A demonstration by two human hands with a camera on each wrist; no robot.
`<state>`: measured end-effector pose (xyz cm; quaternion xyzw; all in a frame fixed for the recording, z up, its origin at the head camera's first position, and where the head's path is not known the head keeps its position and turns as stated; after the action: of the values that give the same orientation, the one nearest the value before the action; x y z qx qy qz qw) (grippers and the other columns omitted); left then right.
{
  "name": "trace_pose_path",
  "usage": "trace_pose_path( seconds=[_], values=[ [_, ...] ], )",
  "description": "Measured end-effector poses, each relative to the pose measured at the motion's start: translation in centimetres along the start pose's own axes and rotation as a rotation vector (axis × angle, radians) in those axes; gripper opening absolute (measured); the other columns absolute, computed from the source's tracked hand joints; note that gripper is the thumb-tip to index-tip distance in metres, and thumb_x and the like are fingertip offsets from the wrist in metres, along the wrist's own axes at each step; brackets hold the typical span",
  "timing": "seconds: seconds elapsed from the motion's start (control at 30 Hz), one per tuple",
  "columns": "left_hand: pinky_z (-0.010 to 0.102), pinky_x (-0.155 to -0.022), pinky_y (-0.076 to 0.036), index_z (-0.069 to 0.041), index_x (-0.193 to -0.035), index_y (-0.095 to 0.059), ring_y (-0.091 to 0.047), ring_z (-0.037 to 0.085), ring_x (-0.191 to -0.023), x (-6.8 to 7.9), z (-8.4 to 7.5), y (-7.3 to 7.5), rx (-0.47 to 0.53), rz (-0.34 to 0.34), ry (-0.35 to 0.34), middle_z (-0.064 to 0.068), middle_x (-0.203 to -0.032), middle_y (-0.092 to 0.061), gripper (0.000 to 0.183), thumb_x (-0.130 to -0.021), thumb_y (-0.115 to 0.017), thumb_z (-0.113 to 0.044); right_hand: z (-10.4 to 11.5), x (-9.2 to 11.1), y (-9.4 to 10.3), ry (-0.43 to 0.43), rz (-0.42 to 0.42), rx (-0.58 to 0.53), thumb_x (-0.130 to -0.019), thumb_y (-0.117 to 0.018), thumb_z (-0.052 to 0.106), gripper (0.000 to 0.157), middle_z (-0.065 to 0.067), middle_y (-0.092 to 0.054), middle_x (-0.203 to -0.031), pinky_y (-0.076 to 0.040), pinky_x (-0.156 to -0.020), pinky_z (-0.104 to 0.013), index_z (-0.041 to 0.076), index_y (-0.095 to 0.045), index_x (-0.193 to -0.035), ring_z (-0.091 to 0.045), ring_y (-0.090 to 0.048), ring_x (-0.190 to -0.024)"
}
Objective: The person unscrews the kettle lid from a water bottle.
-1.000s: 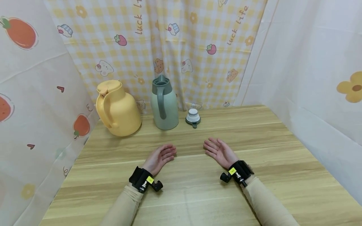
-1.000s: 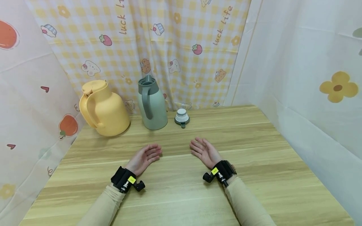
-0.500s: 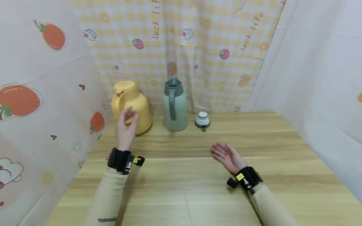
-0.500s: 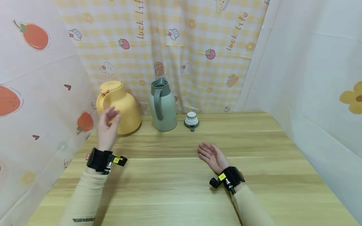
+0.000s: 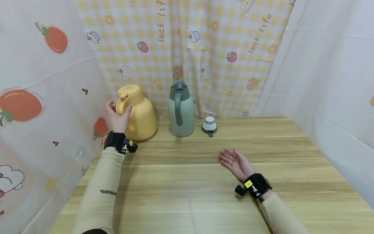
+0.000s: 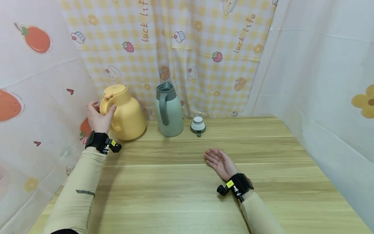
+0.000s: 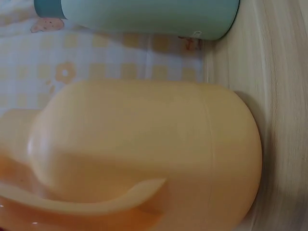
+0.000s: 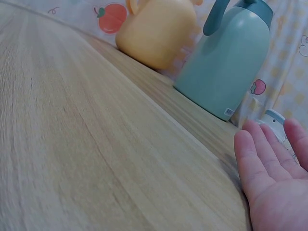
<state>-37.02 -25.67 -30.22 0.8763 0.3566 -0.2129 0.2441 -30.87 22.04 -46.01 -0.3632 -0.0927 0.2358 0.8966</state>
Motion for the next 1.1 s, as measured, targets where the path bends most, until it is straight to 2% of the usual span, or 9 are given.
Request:
trace_pose_path(
  seconds=[0.17,0.27,0.4,0.5,0.6,0.73,0.87,1.0,1.1],
  values=[
    [0.023,-0.067,-0.045,-0.005,-0.124,-0.049,-0.057,0.011,-0.072,-0.1,1.1,-1.2,0.148,0.04,0.052,0.001,-0.087,-0.056,0.052,-0.091,-0.064,-0.043,-0.2,-0.1,0.2,-0.003,-0.009,-0.013,-0.108,-0.023,0.033,0.064,-0.015,-0.049,-0.135,-0.027,-0.112,-0.039,-0.006,0.006,-0.15,-0.025,-0.049,-0.127],
    [0.018,-0.049,-0.042,-0.007,-0.116,-0.051,-0.051,0.005,-0.046,-0.1,1.7,-1.3,0.23,0.065,0.06,-0.002,-0.067,-0.052,0.043,-0.094,-0.06,-0.042,-0.3,-0.3,0.2,-0.005,-0.001,-0.019,-0.108,-0.023,0.033,0.064,-0.014,-0.052,-0.132,-0.03,-0.11,-0.038,-0.006,0.007,-0.149,-0.024,-0.051,-0.125],
    [0.019,-0.04,-0.037,-0.008,-0.111,-0.05,-0.04,0.002,-0.035,-0.2,2.0,-1.4,0.191,0.072,0.025,-0.002,-0.059,-0.044,0.04,-0.096,-0.057,-0.043,-0.3,-0.5,0.3,-0.005,0.04,-0.031,-0.109,-0.021,0.032,0.063,-0.015,-0.053,-0.132,-0.03,-0.11,-0.038,-0.007,0.006,-0.149,-0.025,-0.049,-0.126],
    [0.02,-0.041,-0.038,-0.006,-0.113,-0.048,-0.041,0.003,-0.036,-0.3,2.0,-1.3,0.155,0.103,0.015,-0.002,-0.058,-0.044,0.042,-0.097,-0.055,-0.044,-0.1,-0.6,0.4,0.0,0.056,-0.034,-0.109,-0.021,0.031,0.06,-0.017,-0.052,-0.133,-0.031,-0.109,-0.038,-0.008,-0.001,-0.149,-0.027,-0.048,-0.127],
    [0.024,-0.047,-0.04,-0.005,-0.114,-0.047,-0.048,0.008,-0.04,-0.5,1.7,-1.0,0.073,0.184,0.02,0.0,-0.057,-0.047,0.045,-0.098,-0.052,-0.046,0.0,-0.6,0.5,0.0,0.03,-0.036,-0.109,-0.022,0.031,0.057,-0.017,-0.052,-0.132,-0.035,-0.107,-0.038,-0.008,-0.009,-0.148,-0.027,-0.05,-0.125],
    [0.037,-0.061,-0.041,0.0,-0.111,-0.047,-0.055,0.03,-0.065,-1.0,0.3,0.1,-0.178,0.279,-0.013,0.012,-0.071,-0.052,0.048,-0.1,-0.044,-0.046,0.6,-0.4,0.2,-0.002,-0.014,-0.03,-0.108,-0.025,0.032,0.059,-0.017,-0.052,-0.131,-0.035,-0.107,-0.038,-0.007,-0.008,-0.149,-0.026,-0.052,-0.123],
    [0.056,-0.07,-0.039,0.006,-0.107,-0.049,-0.052,0.049,-0.082,-1.4,-0.5,0.7,-0.378,0.308,-0.053,0.025,-0.09,-0.05,0.051,-0.099,-0.04,-0.043,0.8,-0.3,0.1,-0.006,-0.034,-0.012,-0.108,-0.025,0.034,0.064,-0.017,-0.048,-0.134,-0.032,-0.109,-0.039,-0.007,0.001,-0.15,-0.025,-0.052,-0.123],
    [0.061,-0.074,-0.04,0.009,-0.102,-0.049,-0.052,0.054,-0.086,-1.4,-0.7,0.7,-0.421,0.321,-0.066,0.029,-0.096,-0.049,0.051,-0.099,-0.04,-0.04,0.6,-0.4,0.1,-0.009,-0.043,0.0,-0.108,-0.023,0.034,0.063,-0.016,-0.049,-0.133,-0.033,-0.108,-0.038,-0.007,0.001,-0.15,-0.025,-0.052,-0.122],
    [0.06,-0.075,-0.04,0.009,-0.098,-0.046,-0.052,0.052,-0.086,-1.2,-0.8,1.0,-0.427,0.348,-0.058,0.027,-0.093,-0.047,0.046,-0.098,-0.041,-0.037,0.2,-0.4,0.1,-0.011,-0.048,0.012,-0.108,-0.022,0.035,0.063,-0.026,-0.037,-0.142,-0.033,-0.108,-0.039,-0.007,0.0,-0.149,-0.024,-0.052,-0.122]
  ],
)
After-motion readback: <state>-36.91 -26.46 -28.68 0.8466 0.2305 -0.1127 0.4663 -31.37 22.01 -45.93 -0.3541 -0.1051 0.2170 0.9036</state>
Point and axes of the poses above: each hand's wrist, its own x-axis away from the middle knuckle, its own y-axis out of the back of the hand, z = x × y, the point moved 1 cm from there along -x, towards the middle knuckle
